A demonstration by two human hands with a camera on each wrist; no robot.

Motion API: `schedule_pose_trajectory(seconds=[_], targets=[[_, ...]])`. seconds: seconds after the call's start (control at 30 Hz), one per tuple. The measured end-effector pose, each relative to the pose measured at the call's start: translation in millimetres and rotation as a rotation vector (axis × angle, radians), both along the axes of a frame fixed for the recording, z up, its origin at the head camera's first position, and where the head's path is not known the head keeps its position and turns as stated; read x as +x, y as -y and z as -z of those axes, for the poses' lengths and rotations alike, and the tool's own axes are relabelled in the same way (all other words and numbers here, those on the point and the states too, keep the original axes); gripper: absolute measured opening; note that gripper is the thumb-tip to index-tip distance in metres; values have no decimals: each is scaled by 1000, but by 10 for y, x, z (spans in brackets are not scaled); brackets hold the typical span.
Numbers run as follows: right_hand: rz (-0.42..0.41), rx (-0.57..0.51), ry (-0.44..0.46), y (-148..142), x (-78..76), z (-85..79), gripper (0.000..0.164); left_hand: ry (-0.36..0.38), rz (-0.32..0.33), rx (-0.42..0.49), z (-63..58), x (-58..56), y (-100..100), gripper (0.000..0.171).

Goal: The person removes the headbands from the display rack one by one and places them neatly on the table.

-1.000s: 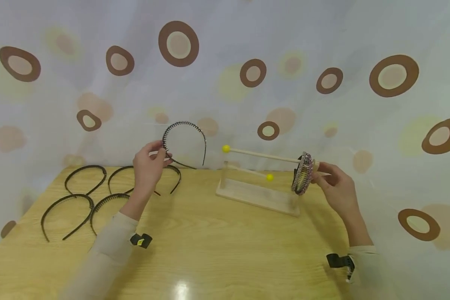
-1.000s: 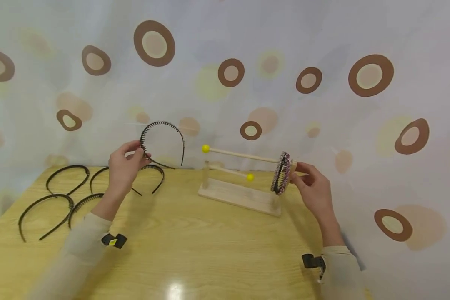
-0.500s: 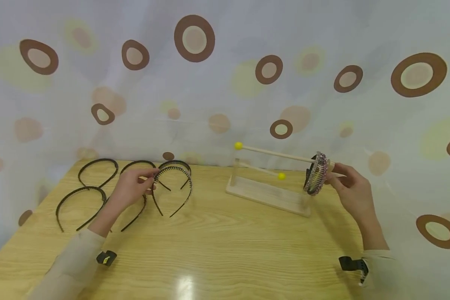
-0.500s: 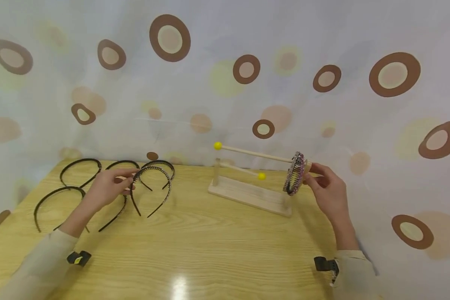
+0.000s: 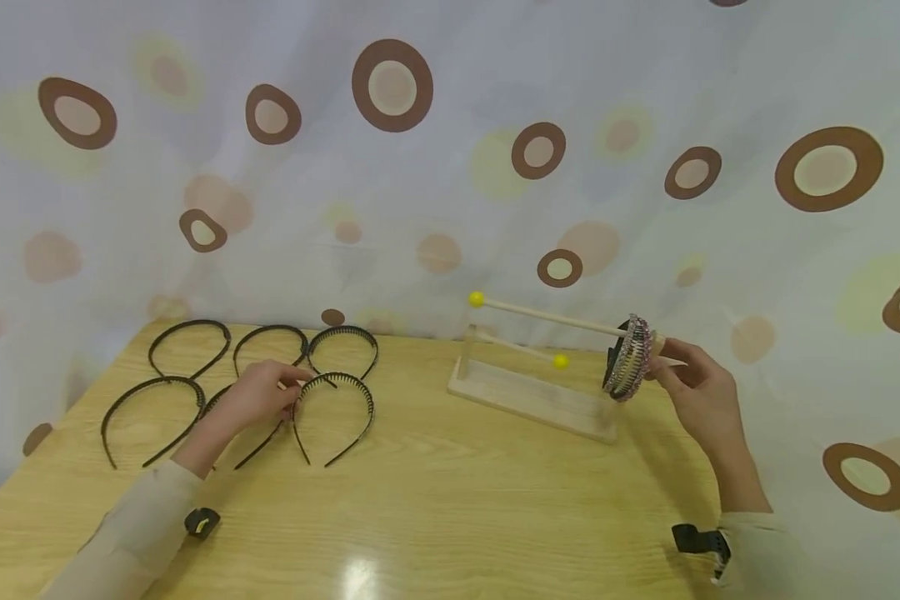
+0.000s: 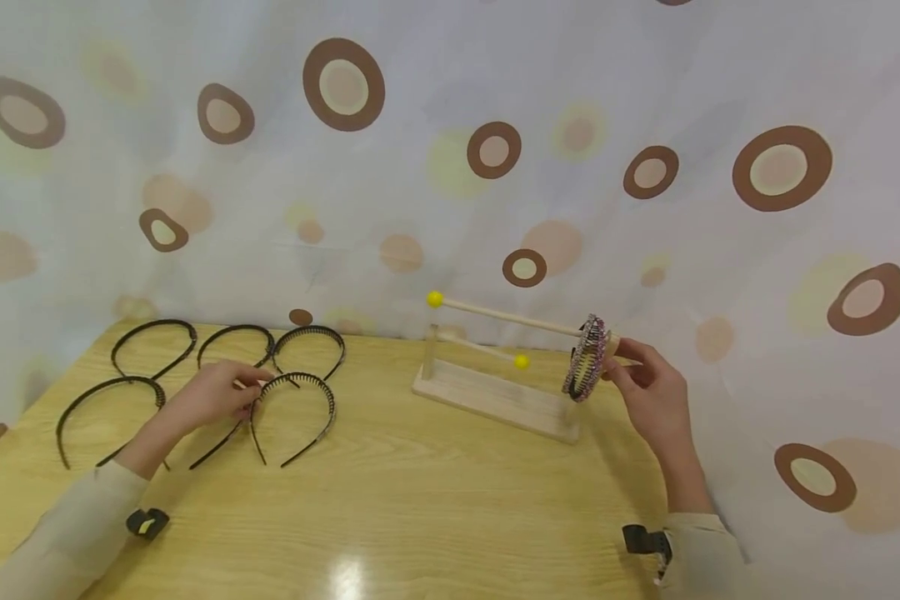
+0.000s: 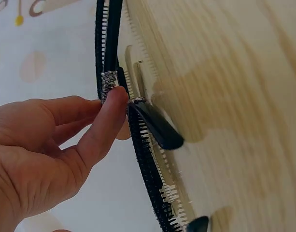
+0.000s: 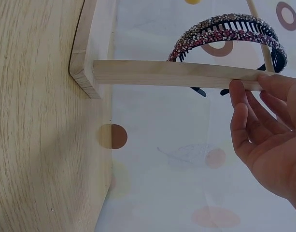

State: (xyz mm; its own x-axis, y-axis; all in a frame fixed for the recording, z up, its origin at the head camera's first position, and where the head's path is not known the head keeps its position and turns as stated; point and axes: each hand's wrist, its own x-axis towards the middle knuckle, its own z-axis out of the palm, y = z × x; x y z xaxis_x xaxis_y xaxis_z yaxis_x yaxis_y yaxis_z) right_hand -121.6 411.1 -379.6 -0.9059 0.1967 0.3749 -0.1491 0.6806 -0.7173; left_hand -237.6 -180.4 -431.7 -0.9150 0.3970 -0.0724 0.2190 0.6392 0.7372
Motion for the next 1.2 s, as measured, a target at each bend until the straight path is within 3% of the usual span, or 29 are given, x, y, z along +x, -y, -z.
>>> schedule_pose_trajectory(seconds=[0.37,0.67,0.83,1.0,1.2], targets=[[10,9,-1,-44,59,-6,49,-149,5,-126,-24,41,-113,29],[4,3,-12,-29,82,-18,50,-203,-3,-234,-172,75,-179,33],[-1,-1,-2,-20,73,-14,51,-240,14,-205,-276,107,-290,34],[-8,-5,-5,-18,45,-4,51,-295,45,-129,-346,147,-581,37],[-15,-26,-20,3,14,-21,49,-341,135,-21,-439,177,-1206,34]])
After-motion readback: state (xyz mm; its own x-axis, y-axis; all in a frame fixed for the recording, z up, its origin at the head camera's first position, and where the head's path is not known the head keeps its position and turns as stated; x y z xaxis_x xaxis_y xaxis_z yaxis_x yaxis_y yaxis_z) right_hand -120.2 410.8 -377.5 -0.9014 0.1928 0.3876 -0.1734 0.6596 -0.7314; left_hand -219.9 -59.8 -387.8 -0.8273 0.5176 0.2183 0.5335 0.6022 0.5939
